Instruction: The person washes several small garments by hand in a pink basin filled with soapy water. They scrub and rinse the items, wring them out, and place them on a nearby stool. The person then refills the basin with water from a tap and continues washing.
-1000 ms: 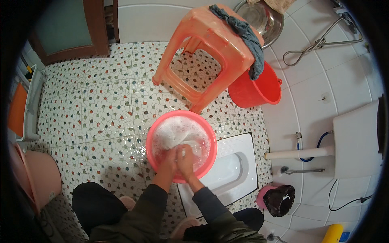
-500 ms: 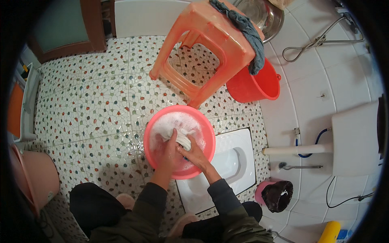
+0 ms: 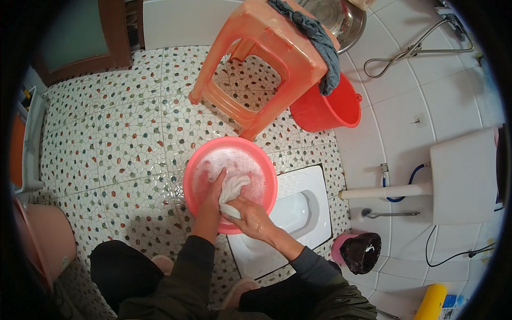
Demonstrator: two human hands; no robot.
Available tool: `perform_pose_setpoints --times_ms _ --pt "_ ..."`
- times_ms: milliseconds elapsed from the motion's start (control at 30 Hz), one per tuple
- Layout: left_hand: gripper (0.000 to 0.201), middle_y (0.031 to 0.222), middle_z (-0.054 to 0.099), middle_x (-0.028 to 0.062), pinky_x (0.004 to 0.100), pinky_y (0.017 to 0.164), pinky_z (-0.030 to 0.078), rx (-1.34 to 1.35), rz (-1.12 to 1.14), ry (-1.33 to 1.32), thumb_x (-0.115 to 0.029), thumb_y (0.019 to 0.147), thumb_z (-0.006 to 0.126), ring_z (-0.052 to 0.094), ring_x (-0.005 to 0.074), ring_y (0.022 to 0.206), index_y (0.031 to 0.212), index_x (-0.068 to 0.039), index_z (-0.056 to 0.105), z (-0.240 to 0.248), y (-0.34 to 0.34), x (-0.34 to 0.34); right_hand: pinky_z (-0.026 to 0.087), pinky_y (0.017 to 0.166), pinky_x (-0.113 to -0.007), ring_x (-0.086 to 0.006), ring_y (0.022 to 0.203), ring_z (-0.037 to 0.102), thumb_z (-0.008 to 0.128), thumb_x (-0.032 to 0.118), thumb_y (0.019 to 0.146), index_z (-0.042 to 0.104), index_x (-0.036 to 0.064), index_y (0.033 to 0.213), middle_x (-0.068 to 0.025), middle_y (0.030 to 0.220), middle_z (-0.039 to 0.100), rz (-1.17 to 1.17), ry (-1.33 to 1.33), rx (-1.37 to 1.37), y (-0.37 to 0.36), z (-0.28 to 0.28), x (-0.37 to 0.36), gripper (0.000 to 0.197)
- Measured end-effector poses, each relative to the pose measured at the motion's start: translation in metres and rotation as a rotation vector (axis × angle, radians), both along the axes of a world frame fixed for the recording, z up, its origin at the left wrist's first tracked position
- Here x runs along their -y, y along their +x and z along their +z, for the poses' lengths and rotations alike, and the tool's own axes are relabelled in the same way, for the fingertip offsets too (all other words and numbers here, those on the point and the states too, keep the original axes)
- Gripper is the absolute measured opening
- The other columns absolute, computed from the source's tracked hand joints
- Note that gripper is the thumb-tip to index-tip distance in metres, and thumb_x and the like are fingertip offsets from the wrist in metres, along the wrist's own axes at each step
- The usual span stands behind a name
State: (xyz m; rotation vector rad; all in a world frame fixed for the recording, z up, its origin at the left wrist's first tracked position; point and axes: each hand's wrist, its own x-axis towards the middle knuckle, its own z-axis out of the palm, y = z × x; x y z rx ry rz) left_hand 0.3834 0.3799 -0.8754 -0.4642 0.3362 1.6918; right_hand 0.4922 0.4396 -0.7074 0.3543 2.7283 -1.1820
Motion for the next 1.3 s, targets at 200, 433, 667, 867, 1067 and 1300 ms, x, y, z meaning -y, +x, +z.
perform_pose_setpoints --times_ms 200,433,667,867,1067,1300 --pt "0.035 0.105 0.064 0.0127 0.0408 0.078 0.056 0.012 0.169 -0.269 -0.032 0.099 0.052 0.065 0.0274 0.091 0.121 -0.005 0.055 -0.01 0.037 -0.014 0.05 0.076 -0.052 -0.0449 0.08 0.065 0.051 0.042 0.09 0.069 -0.0017 0.093 -0.0289 0.085 0.066 -0.742 0.17 0.279 -0.03 -0.12 -0.04 0.047" --pt "0.065 0.106 0.061 0.0136 0.0477 0.086 0.051 -0.117 0.086 -0.523 -0.056 0.083 0.067 0.063 0.0295 0.098 0.124 -0.008 0.05 -0.016 0.014 0.01 0.051 0.083 -0.042 -0.0375 0.092 0.068 0.06 0.038 0.086 0.067 -0.0045 0.109 -0.0256 0.095 0.07 -0.878 -0.261 0.157 -0.026 -0.153 -0.052 0.049" --pt "0.061 0.125 0.056 0.0119 0.045 0.083 0.053 -0.021 0.302 -0.307 -0.05 0.091 0.059 0.058 0.0272 0.108 0.135 -0.01 0.046 -0.006 0.017 0.021 0.051 0.074 -0.03 -0.015 0.082 0.063 0.064 0.022 0.087 0.067 -0.0006 0.107 -0.0073 0.091 0.068 -0.508 -0.689 0.151 -0.014 -0.105 -0.044 0.03" --pt "0.05 0.121 0.059 0.007 0.0421 0.084 0.054 0.001 0.149 -0.322 -0.05 0.097 0.049 0.059 0.0229 0.106 0.13 -0.013 0.052 -0.026 0.009 0.015 0.051 0.071 -0.03 -0.0154 0.078 0.064 0.066 0.019 0.086 0.066 0.0007 0.102 -0.0091 0.083 0.066 -0.232 -0.368 0.166 -0.017 -0.024 -0.005 0.024" --pt "0.043 0.114 0.063 0.0051 0.0405 0.08 0.056 -0.272 0.372 -0.245 -0.048 0.097 0.049 0.063 0.0227 0.1 0.123 -0.015 0.058 0.005 0.038 0.033 0.053 0.068 -0.039 -0.0282 0.072 0.067 0.064 0.029 0.084 0.067 0.003 0.1 -0.0145 0.078 0.068 -0.32 -0.142 0.156 -0.015 -0.05 0.005 0.03" --pt "0.031 0.109 0.065 0.0017 0.0405 0.079 0.057 -0.05 0.226 -0.47 -0.035 0.099 0.048 0.065 0.0194 0.095 0.12 -0.015 0.059 -0.005 0.048 0.001 0.052 0.071 -0.047 -0.039 0.08 0.067 0.061 0.035 0.083 0.068 0.0003 0.096 -0.0254 0.084 0.068 -0.549 0.186 0.163 -0.05 -0.142 -0.041 0.038"
